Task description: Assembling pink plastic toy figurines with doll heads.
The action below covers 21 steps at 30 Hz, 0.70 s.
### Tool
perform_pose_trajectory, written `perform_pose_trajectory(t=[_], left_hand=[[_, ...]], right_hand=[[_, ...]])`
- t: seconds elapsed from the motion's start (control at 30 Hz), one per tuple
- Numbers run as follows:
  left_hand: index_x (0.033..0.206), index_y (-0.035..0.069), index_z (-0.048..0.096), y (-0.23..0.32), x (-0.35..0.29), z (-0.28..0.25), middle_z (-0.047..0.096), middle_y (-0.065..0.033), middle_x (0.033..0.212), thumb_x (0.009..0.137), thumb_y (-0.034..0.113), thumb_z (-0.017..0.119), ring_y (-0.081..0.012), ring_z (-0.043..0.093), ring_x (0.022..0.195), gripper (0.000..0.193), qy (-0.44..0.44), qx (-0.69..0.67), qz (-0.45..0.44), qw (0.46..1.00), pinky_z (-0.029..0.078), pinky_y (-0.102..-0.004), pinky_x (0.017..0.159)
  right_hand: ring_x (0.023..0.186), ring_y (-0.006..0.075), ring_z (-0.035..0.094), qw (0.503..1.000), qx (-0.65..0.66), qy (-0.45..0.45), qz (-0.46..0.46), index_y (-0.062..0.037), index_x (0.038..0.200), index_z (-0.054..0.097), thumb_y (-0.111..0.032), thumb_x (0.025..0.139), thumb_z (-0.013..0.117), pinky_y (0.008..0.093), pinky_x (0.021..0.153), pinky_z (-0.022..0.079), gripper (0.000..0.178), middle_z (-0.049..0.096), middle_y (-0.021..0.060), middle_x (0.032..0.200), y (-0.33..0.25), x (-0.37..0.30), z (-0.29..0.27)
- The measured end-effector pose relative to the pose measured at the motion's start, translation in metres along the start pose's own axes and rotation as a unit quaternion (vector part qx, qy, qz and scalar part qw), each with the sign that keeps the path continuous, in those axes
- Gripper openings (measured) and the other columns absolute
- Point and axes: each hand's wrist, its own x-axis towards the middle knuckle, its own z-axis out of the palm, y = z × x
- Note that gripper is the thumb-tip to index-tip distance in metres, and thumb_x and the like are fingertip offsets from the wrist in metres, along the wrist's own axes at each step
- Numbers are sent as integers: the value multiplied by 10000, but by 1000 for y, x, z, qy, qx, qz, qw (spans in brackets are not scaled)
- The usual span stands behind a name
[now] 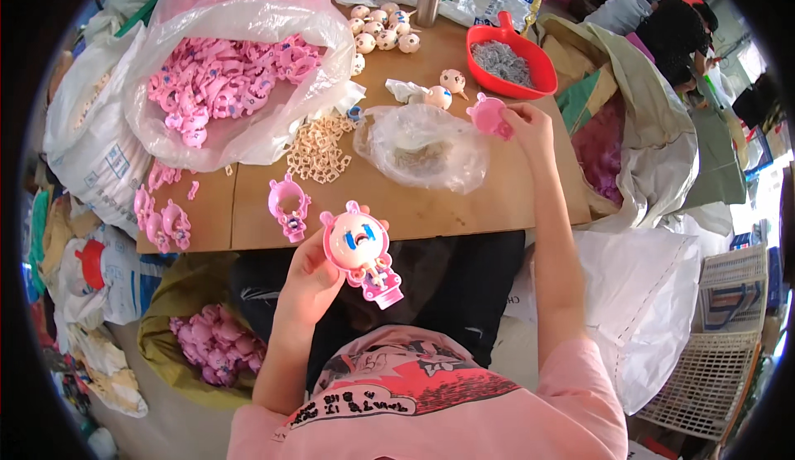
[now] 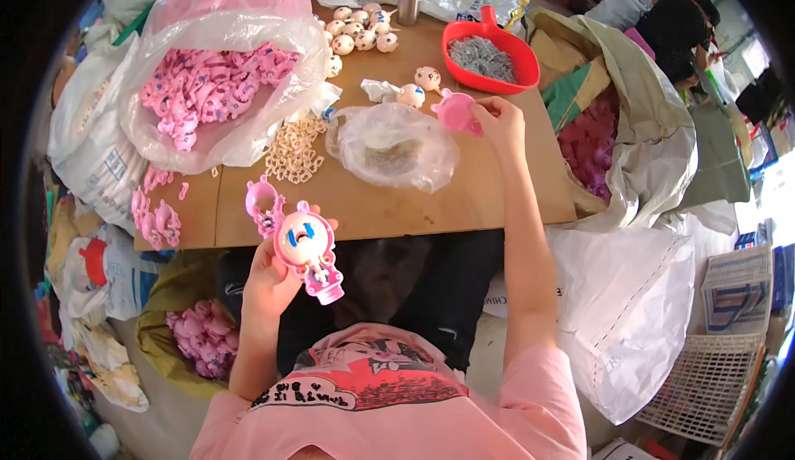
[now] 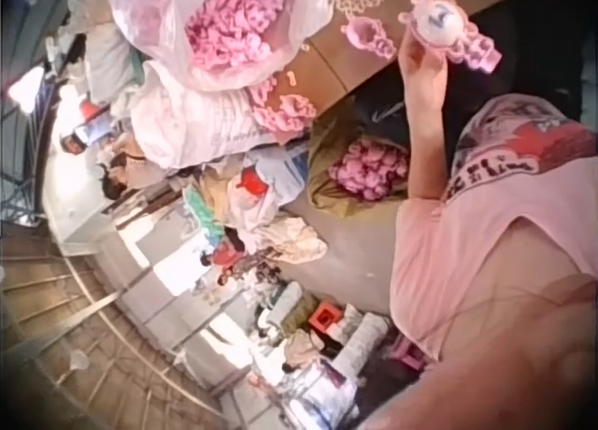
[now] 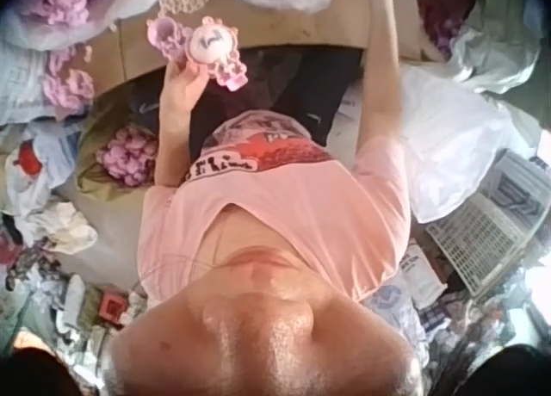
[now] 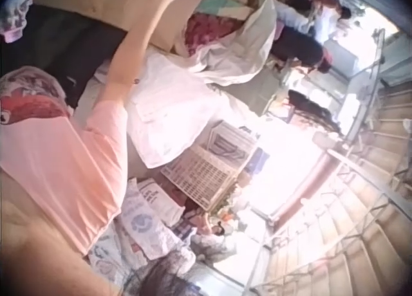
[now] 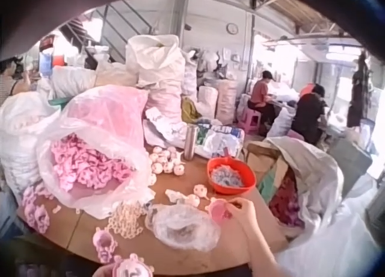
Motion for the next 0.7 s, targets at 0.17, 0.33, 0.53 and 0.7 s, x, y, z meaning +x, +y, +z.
perform_pose_trajectory(t=[0.17, 0.33, 0.53, 0.7], left_hand=[[1343, -58, 382, -19, 16, -1, 411, -206, 1378, 715, 356, 793, -300, 511, 1184, 858, -23, -8, -36, 999, 461, -436, 953], [1294, -37, 441, -26, 27, -1, 503, -172, 1287, 652, 344, 839, -302, 556, 1125, 846, -14, -39, -6, 999, 475, -472, 939], [1311, -15, 436, -17, 19, -18, 552, -111, 1246, 693, 214, 826, -239, 555, 1135, 766, -45, -131, -23, 990, 457, -409, 965], [1324, -19, 422, -17, 17, -25, 540, -116, 1268, 701, 206, 819, -239, 534, 1164, 773, -30, -120, 8, 992, 443, -395, 980]], right_hand=[[576, 83, 594, 989, 119, -82, -35, 51, 898, 665, -52, 841, 635, 207, 504, 457, 122, 650, 63, 691, -75, -78, 22], [633, 59, 593, 988, 15, -123, -92, 17, 874, 681, -107, 808, 688, 214, 519, 440, 140, 665, 52, 715, -103, -130, 42], [739, 147, 641, 943, 206, -257, 39, 27, 1052, 633, -281, 947, 553, 239, 585, 492, 336, 676, 98, 903, -85, -146, 39], [955, 248, 650, 798, 419, -369, 225, 27, 1279, 462, -317, 985, 446, 328, 663, 576, 452, 615, 148, 1116, -68, -157, 40]])
